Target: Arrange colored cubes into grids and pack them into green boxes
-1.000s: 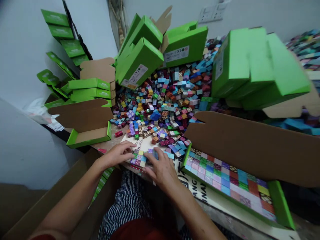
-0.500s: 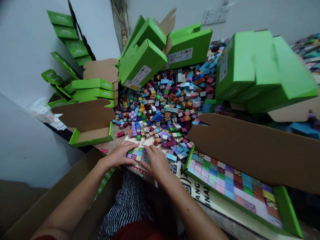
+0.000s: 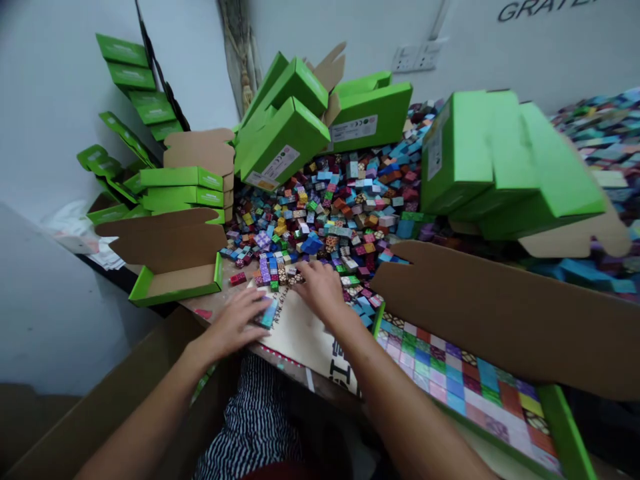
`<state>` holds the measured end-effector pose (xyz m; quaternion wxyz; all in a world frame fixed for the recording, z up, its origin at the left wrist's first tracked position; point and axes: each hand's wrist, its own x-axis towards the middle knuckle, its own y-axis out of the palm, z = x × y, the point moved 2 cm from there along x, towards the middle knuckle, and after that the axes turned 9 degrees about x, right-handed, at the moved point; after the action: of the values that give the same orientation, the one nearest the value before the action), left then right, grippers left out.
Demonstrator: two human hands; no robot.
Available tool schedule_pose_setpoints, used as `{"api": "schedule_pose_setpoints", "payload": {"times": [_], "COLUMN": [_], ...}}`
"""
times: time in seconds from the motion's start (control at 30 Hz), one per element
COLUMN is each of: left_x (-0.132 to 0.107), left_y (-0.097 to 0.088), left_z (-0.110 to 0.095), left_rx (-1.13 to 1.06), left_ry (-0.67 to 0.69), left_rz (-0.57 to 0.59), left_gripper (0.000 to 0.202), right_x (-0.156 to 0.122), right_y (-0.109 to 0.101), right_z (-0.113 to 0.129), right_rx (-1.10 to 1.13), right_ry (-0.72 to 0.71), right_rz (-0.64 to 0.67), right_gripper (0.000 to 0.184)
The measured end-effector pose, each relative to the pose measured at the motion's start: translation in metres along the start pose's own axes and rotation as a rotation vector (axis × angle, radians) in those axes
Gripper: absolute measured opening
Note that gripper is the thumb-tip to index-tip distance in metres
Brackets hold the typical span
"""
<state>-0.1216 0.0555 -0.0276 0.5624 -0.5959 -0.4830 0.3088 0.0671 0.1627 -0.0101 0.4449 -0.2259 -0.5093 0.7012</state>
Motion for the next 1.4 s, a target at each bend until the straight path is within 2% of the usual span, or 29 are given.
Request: {"api": "schedule_pose_setpoints", "payload": {"times": [0.1, 0.2, 0.4, 0.5, 0.57, 0.67, 0.77, 0.83, 0.93, 1.07, 1.13, 1.27, 1.4], "left_x": [0.007, 0.010, 0.007, 0.010, 0.011, 0.010, 0.007, 0.005, 0.003, 0.003, 0.004, 0.004, 0.003], "left_y": [0.015, 0.023, 0.007, 0.002, 0.003, 0.007, 0.009, 0.009, 0.009, 0.011, 0.012, 0.012, 0.014], "left_z": [-0.024, -0.029, -0.001, 0.012, 0.015, 0.011, 0.007, 0.005, 0.005, 0.006, 0.006, 0.006, 0.005], "left_rx": [0.013, 0.018, 0.012, 0.014, -0.006, -0.056, -0.102, -0.117, -0.123, -0.119, -0.118, -0.111, -0.102], "left_ry": [0.006, -0.041, -0.056, -0.087, -0.090, -0.093, -0.072, -0.055, -0.050, -0.065, -0.062, -0.077, -0.109], "left_rz": [-0.003, -0.022, 0.056, 0.094, 0.078, 0.017, -0.014, -0.014, -0.019, -0.027, -0.026, -0.022, -0.024], "left_gripper": [0.057, 0.048, 0.071, 0.071, 0.070, 0.069, 0.068, 0.068, 0.066, 0.065, 0.066, 0.066, 0.066], "right_x": [0.018, 0.023, 0.031, 0.035, 0.028, 0.004, -0.025, -0.037, -0.038, -0.015, -0.002, 0.009, -0.007], "right_y": [0.001, 0.008, 0.007, 0.005, 0.005, 0.010, 0.017, 0.020, 0.021, 0.013, 0.008, 0.000, -0.001], "right_z": [-0.007, -0.007, -0.020, -0.012, -0.003, 0.006, 0.002, -0.004, -0.003, 0.012, 0.018, 0.027, 0.034], "right_rx": [-0.111, -0.131, -0.114, -0.101, -0.092, -0.069, -0.004, 0.055, 0.081, -0.025, -0.063, -0.110, -0.160], "right_ry": [0.077, 0.050, -0.024, -0.048, -0.065, -0.156, -0.293, -0.322, -0.307, -0.246, -0.213, -0.176, -0.138], "right_rz": [0.105, 0.130, 0.201, 0.221, 0.239, 0.255, 0.203, 0.157, 0.164, 0.324, 0.405, 0.469, 0.411], "right_gripper": [0.053, 0.050, 0.060, 0.052, 0.040, 0.025, 0.034, 0.044, 0.053, 0.072, 0.075, 0.068, 0.051]}}
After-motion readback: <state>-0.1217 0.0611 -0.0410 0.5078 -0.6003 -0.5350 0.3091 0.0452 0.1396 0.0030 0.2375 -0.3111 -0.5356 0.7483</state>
